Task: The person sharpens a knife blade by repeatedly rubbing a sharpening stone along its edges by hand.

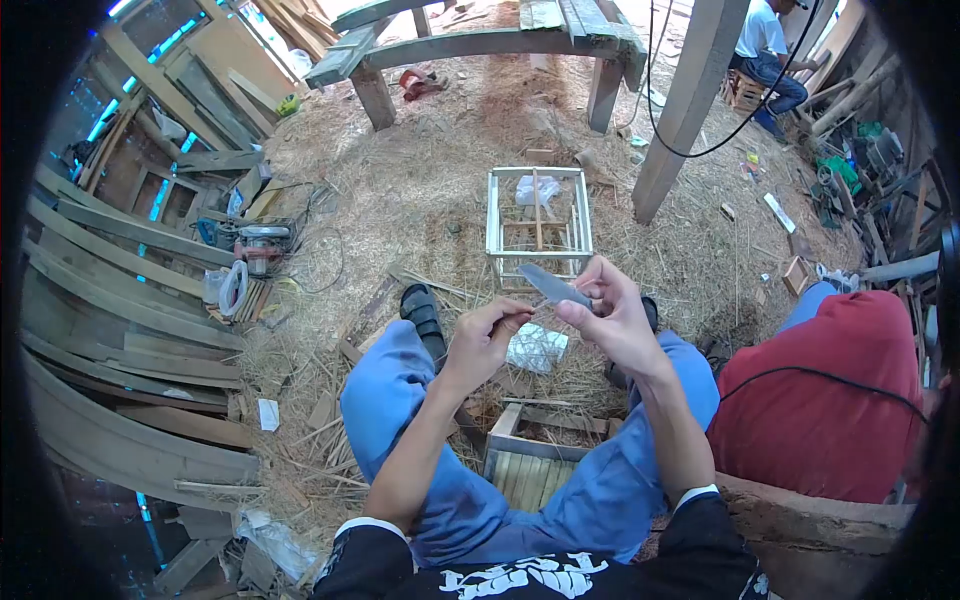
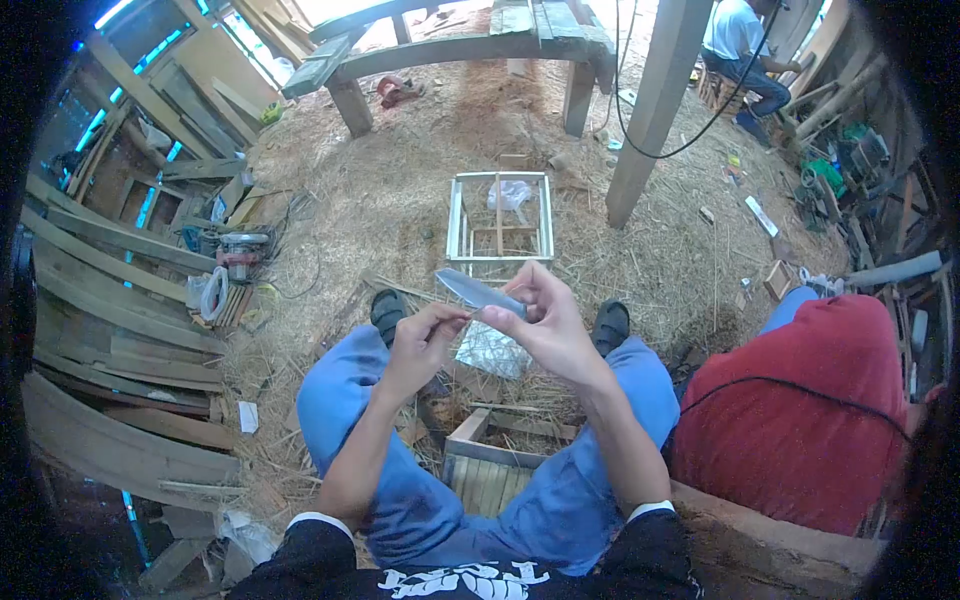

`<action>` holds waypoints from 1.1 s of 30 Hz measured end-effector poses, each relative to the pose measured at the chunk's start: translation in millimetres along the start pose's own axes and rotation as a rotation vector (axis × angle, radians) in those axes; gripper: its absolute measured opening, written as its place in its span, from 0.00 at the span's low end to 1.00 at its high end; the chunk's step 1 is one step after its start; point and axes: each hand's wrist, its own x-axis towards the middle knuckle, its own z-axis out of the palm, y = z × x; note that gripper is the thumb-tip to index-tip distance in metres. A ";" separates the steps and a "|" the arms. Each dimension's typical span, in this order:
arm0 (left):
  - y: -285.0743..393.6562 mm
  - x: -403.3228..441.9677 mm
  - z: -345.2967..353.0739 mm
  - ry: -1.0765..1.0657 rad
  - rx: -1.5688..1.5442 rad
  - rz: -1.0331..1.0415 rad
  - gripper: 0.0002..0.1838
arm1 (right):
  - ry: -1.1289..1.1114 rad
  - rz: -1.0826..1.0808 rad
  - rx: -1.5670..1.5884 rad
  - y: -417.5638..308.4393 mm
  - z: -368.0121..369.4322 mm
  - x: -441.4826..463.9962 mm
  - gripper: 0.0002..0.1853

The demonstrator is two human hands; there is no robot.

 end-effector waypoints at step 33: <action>-17.9 10.1 0.2 0.125 -0.221 -0.136 0.08 | 0.264 -0.069 0.044 3.0 -35.1 0.4 0.15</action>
